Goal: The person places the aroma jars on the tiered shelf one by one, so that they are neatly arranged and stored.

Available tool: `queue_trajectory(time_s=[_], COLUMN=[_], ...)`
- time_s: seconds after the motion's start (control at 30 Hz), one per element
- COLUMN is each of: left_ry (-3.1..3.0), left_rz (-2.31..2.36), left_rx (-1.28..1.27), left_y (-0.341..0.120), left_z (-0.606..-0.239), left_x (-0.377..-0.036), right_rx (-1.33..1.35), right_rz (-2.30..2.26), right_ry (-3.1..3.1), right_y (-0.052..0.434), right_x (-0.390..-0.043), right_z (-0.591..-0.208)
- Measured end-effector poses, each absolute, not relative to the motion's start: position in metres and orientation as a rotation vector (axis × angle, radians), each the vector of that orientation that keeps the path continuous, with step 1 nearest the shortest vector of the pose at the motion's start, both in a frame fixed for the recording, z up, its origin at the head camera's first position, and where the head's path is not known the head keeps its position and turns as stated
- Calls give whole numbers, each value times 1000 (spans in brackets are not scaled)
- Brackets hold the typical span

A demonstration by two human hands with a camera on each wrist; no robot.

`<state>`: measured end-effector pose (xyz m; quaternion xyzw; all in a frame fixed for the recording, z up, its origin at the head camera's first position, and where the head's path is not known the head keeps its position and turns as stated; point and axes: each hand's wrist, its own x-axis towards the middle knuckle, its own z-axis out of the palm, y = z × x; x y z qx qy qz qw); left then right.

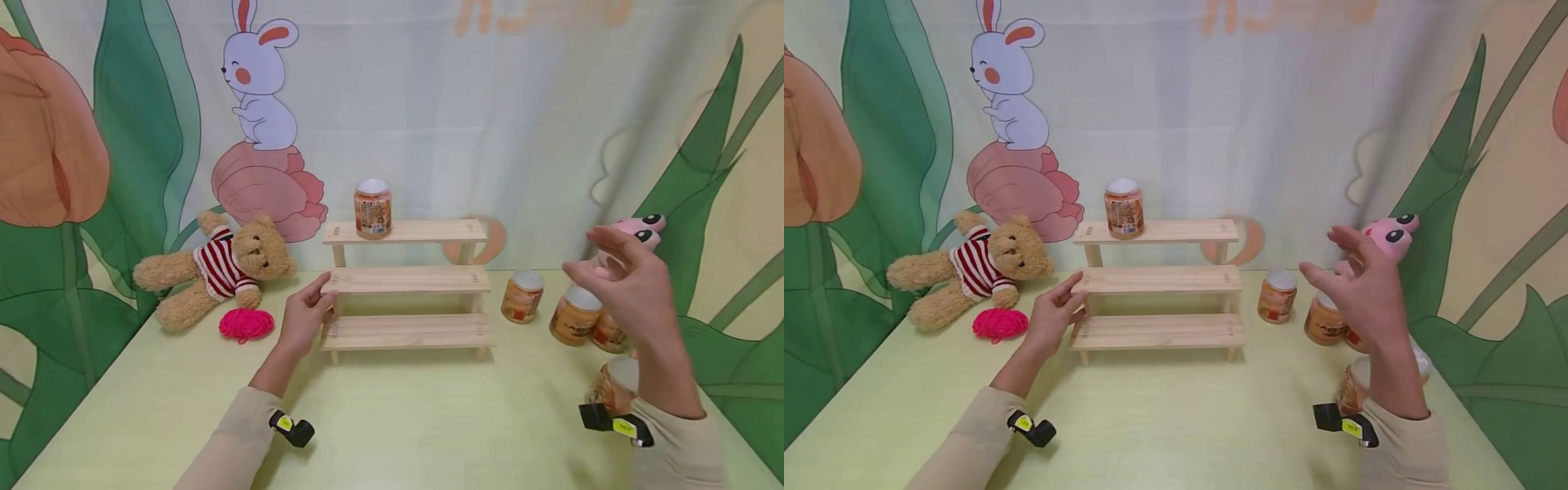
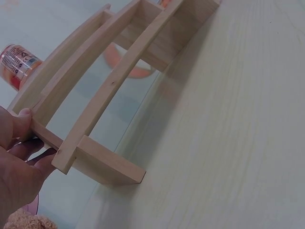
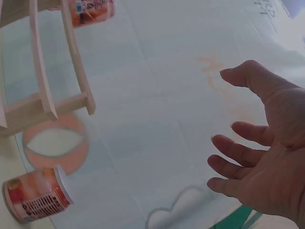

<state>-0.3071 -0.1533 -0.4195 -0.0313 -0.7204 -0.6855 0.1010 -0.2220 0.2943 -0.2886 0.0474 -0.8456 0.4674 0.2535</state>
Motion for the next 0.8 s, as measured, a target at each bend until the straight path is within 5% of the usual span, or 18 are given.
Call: queue_trajectory(time_s=[0.3,0.8], left_ry=[-2059,-2087], left_rz=[-2039,-2049], left_rx=[-150,-122], left_y=[-155,-155], left_z=[-424,-421], left_x=[-306,-308], right_rx=[126,314], right_rz=[953,1009], right_ry=[-2756,-2916], right_y=[372,481], right_x=[-212,-214], right_z=[-296,-382])
